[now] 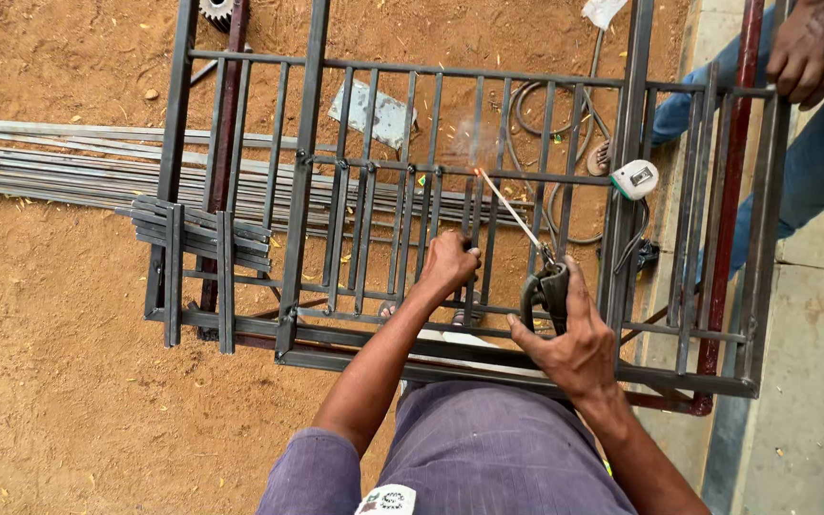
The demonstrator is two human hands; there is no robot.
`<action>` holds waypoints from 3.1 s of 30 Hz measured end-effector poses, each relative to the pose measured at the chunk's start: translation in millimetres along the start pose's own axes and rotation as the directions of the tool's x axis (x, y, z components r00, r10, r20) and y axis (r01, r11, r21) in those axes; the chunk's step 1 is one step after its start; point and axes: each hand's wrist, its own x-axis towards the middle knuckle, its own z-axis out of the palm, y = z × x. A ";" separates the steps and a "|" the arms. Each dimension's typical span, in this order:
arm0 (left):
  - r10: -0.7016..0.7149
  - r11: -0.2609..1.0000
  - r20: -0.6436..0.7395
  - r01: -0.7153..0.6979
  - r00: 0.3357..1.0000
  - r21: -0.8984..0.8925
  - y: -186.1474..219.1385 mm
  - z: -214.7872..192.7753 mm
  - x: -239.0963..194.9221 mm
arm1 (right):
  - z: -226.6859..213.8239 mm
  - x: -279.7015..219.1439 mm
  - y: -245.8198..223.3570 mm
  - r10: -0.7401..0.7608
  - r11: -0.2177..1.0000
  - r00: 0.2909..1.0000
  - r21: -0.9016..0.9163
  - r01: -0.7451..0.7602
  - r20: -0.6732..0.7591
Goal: The person welds vertical metal bars onto a horizontal metal frame structure. They repeatedly measure the spacing between bars using a tape measure, adjust the position of the bars, and apply welds at the intersection points using a handheld welding tool. The process involves precise alignment and securing of multiple bars to the frame.
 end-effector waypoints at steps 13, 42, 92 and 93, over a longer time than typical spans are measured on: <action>-0.031 0.999 0.023 0.032 0.999 -0.007 -7.2 5.4 5.1 | 1.9 0.9 1.6 0.027 0.999 0.999 0.044 -0.028 0.019; 0.082 0.997 -0.029 -0.083 0.996 -0.008 -0.5 0.3 -2.1 | -4.4 5.1 -7.6 0.052 0.997 0.999 0.050 -0.053 0.016; 0.001 1.000 0.054 -0.001 0.999 0.007 -5.6 9.3 6.6 | 52.3 -232.9 257.1 0.674 0.735 0.446 0.478 -0.480 -0.589; 0.014 1.000 0.047 -0.015 0.999 0.012 -4.2 8.7 4.7 | 56.3 -231.2 259.1 0.652 0.745 0.435 0.419 -0.519 -0.621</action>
